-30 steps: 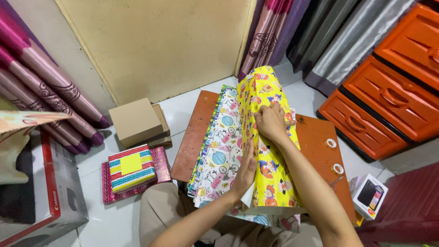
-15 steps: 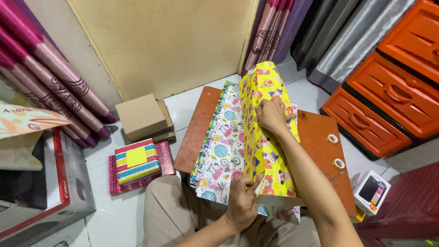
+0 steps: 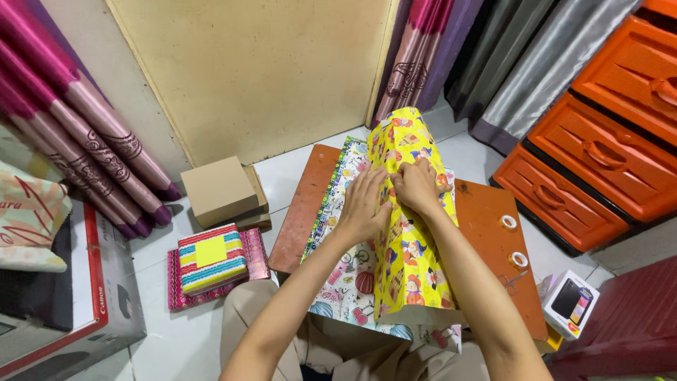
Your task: The person wraps a small stack of colorful notebooks with yellow wrapping paper and secures it with tape. Then the person wraps a larger cardboard box with the same wrapping paper, folding the edges and securing them with tape.
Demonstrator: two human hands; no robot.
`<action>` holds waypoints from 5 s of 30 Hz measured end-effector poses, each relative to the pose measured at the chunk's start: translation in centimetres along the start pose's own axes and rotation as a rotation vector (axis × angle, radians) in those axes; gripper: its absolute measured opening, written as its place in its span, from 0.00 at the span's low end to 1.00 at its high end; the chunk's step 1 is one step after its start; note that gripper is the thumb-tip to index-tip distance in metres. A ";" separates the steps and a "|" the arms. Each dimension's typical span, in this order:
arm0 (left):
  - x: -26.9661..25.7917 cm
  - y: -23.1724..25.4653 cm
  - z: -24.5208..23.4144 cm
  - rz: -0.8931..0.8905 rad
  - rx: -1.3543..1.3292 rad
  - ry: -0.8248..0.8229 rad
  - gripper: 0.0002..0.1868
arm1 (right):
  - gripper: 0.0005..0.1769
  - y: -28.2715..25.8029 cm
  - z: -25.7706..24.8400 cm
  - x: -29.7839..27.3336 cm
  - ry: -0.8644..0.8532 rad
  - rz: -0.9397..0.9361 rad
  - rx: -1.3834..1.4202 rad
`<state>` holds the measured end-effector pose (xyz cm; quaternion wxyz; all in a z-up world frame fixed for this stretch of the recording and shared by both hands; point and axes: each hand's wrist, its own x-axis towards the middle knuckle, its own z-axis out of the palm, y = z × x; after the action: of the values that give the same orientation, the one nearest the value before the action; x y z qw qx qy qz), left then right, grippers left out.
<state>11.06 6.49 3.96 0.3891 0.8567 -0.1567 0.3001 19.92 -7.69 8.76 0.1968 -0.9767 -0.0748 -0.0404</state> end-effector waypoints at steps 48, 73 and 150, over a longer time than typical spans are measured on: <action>6.1 -3.9 1.2 -0.047 0.234 -0.609 0.57 | 0.35 8.0 -2.1 0.9 -0.300 -0.552 -0.205; 7.1 1.5 3.7 -0.174 0.558 -0.644 0.60 | 0.42 13.0 1.9 6.4 -0.197 0.016 0.778; 7.1 3.1 2.6 -0.213 0.543 -0.678 0.58 | 0.25 3.6 6.4 33.7 -0.330 -0.127 0.160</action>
<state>16.03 2.28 8.91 0.1057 0.9891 -0.1017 -0.0094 54.03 -4.13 5.16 0.2562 -0.9446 -0.1705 0.1141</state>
